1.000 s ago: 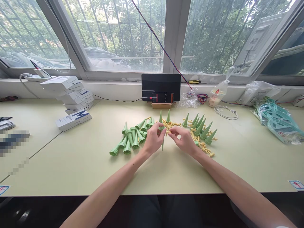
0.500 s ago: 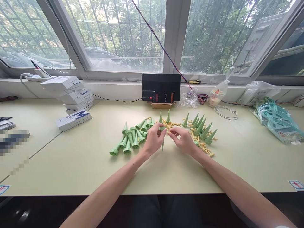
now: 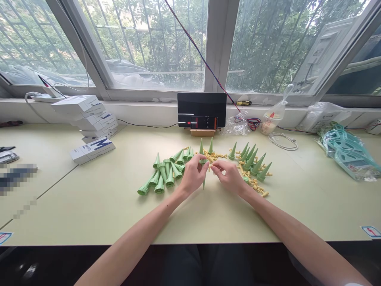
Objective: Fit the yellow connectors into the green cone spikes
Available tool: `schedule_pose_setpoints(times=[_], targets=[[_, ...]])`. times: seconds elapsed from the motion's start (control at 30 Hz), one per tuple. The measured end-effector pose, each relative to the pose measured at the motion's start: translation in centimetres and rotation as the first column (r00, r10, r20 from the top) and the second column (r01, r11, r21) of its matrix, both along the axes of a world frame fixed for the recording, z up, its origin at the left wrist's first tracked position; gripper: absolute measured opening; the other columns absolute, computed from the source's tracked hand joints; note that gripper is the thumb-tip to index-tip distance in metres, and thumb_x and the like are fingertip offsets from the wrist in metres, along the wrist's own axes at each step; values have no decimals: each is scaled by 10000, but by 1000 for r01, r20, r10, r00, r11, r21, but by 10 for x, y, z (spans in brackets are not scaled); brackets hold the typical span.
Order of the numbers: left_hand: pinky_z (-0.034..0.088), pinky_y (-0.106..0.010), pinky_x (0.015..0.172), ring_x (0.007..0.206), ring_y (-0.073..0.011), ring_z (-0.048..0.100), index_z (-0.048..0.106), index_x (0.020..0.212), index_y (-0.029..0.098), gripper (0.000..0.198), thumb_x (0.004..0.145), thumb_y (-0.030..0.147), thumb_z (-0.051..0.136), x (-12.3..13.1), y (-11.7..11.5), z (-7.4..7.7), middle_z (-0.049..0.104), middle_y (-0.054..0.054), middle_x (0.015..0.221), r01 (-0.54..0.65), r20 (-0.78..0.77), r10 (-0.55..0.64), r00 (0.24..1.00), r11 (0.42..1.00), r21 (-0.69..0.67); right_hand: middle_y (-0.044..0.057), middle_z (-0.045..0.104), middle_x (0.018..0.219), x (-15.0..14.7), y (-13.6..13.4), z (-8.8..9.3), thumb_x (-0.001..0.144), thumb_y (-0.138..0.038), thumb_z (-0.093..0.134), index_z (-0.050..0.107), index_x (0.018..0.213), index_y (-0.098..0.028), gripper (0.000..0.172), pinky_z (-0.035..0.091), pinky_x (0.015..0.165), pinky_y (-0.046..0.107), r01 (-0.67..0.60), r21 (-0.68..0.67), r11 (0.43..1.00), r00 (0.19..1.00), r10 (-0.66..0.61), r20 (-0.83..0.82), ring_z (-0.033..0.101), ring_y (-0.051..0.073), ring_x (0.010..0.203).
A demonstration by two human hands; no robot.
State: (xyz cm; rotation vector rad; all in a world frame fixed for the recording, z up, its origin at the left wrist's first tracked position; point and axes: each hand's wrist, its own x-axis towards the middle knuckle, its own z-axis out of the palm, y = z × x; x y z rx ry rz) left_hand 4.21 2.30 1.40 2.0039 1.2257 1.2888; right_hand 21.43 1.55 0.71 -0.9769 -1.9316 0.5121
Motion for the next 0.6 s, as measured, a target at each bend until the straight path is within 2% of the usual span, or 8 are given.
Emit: schedule_pose_setpoints(times=[0.6], targets=[[429,-237,533,598,-106,534,578,991,185,122,924,283,548,-1,0,0,633,-29,908,5,5,-5,1000,1000,-19,17,626,702,0,1,-3,991,-362,496,629,861,-196,249,468,598,285,-42,-58,997,999,44,31,557,156,618]])
